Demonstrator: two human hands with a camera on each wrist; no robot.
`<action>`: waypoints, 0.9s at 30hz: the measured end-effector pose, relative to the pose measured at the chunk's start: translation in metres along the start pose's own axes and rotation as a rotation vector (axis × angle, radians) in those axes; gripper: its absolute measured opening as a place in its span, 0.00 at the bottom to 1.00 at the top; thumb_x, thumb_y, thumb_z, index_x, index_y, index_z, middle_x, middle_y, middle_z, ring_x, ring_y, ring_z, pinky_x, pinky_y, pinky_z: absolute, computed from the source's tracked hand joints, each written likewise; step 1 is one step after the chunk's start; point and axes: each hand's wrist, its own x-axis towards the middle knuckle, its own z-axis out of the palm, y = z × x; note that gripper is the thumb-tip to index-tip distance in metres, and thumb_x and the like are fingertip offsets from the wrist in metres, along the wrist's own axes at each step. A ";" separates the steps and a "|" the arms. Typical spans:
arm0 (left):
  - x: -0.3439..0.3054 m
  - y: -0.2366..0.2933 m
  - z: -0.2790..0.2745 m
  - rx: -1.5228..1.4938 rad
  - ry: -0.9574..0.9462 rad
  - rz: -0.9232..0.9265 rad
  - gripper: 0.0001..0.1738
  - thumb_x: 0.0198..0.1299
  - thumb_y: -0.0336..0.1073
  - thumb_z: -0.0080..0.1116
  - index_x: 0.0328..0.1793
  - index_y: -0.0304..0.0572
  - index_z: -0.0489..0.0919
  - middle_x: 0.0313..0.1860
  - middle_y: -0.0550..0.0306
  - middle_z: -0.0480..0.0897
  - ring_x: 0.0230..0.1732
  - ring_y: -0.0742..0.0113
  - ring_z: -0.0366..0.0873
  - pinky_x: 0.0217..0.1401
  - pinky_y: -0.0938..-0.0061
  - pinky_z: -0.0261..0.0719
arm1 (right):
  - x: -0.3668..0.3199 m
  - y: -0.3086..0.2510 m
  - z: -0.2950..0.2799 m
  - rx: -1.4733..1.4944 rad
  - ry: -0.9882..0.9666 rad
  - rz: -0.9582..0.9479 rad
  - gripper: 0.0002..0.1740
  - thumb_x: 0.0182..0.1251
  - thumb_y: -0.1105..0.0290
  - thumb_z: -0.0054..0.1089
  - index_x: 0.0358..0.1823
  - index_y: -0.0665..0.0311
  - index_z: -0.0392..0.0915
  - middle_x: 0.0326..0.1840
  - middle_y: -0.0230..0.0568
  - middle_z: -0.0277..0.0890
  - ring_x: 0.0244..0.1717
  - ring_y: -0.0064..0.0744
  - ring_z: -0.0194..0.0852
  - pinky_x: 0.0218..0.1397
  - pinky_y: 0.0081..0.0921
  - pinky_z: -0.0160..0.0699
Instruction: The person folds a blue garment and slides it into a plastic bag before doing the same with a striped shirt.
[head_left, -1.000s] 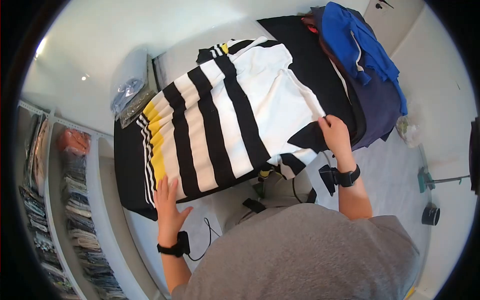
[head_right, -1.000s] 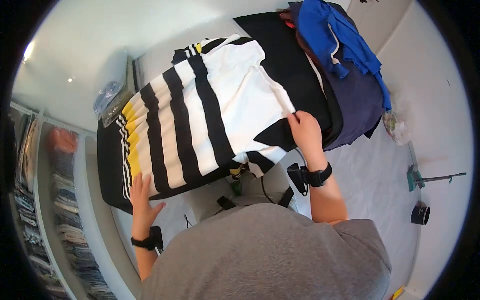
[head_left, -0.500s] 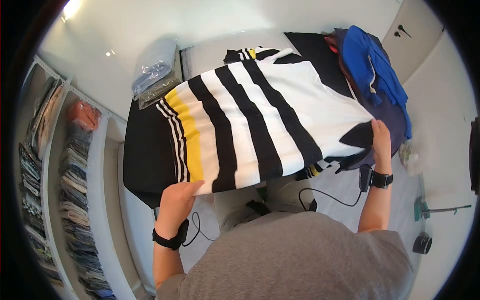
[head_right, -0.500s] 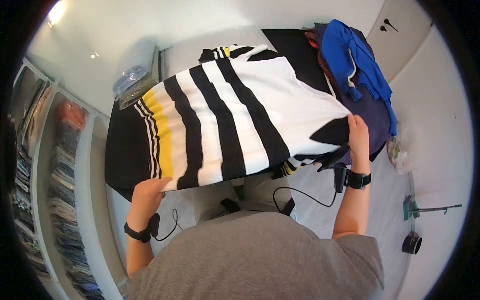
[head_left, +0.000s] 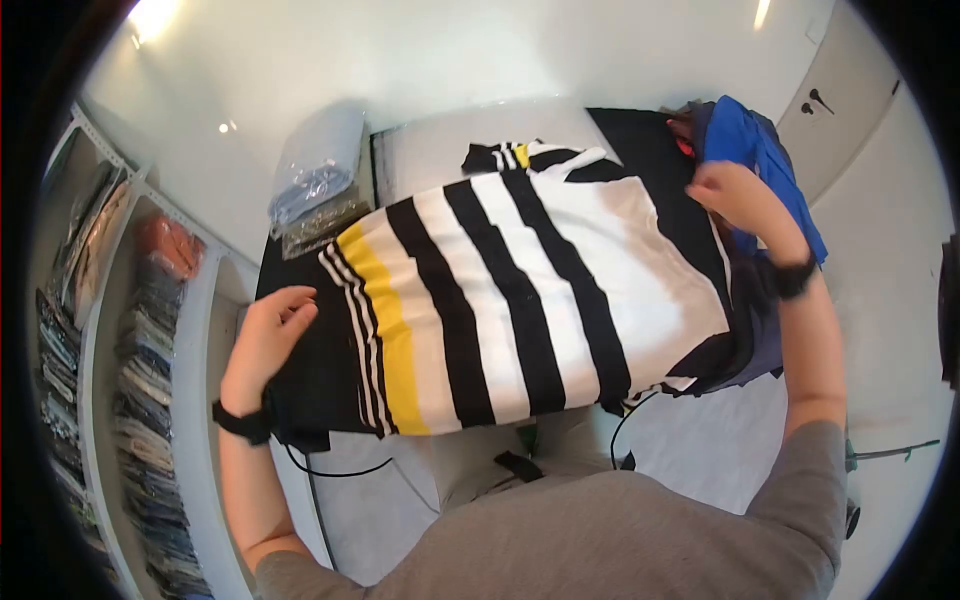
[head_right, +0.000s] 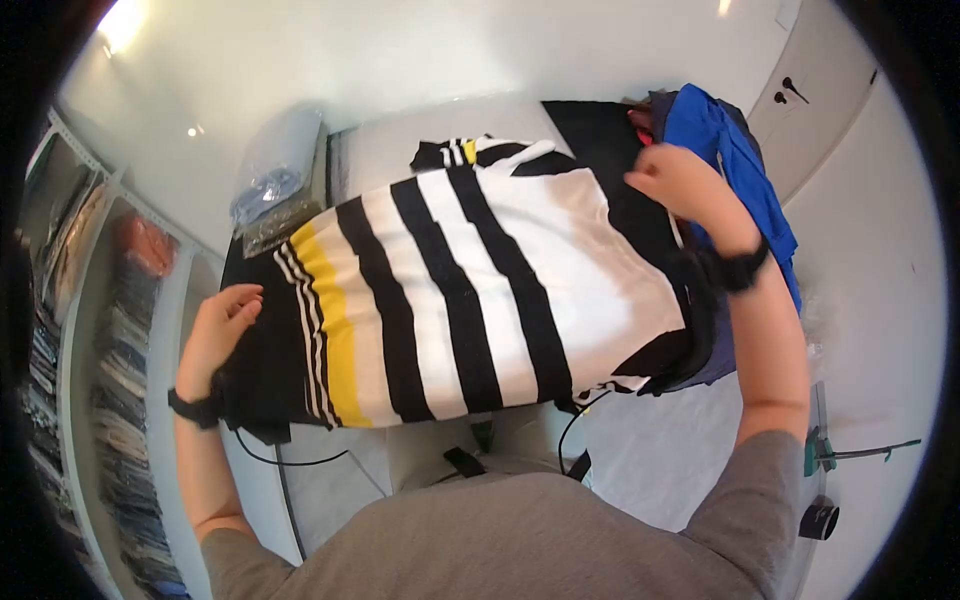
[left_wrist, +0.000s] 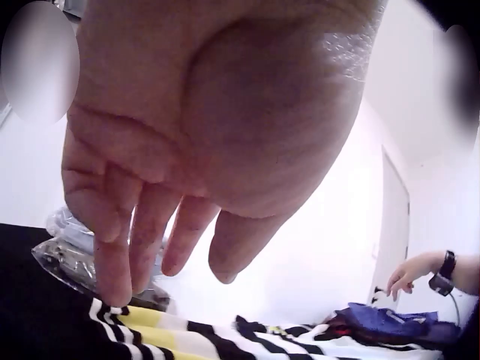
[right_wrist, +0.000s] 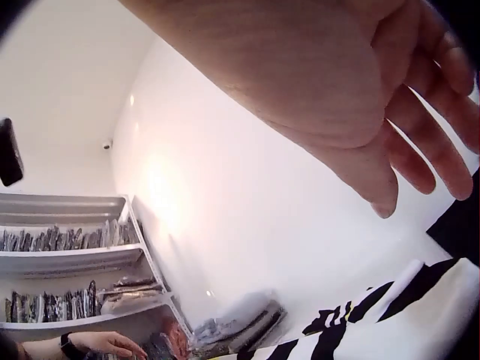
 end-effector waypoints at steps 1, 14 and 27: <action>0.021 -0.015 -0.003 0.015 -0.011 -0.023 0.13 0.59 0.32 0.60 0.48 0.31 0.80 0.34 0.52 0.84 0.32 0.71 0.78 0.36 0.76 0.76 | 0.036 0.010 0.010 -0.080 -0.067 -0.028 0.14 0.61 0.61 0.57 0.31 0.68 0.79 0.24 0.45 0.77 0.18 0.35 0.75 0.21 0.29 0.73; 0.134 -0.086 0.060 0.377 0.015 -0.092 0.17 0.51 0.39 0.63 0.45 0.38 0.80 0.36 0.41 0.83 0.40 0.47 0.82 0.45 0.62 0.78 | 0.220 -0.022 0.181 0.088 -0.098 0.051 0.18 0.52 0.59 0.63 0.37 0.68 0.82 0.37 0.53 0.81 0.43 0.48 0.80 0.48 0.38 0.77; 0.156 -0.125 0.081 0.039 0.245 -0.159 0.10 0.53 0.27 0.56 0.41 0.31 0.76 0.21 0.47 0.79 0.19 0.59 0.78 0.25 0.69 0.75 | 0.245 0.014 0.190 0.450 0.510 0.244 0.14 0.62 0.63 0.53 0.42 0.64 0.81 0.43 0.53 0.80 0.46 0.53 0.77 0.51 0.40 0.75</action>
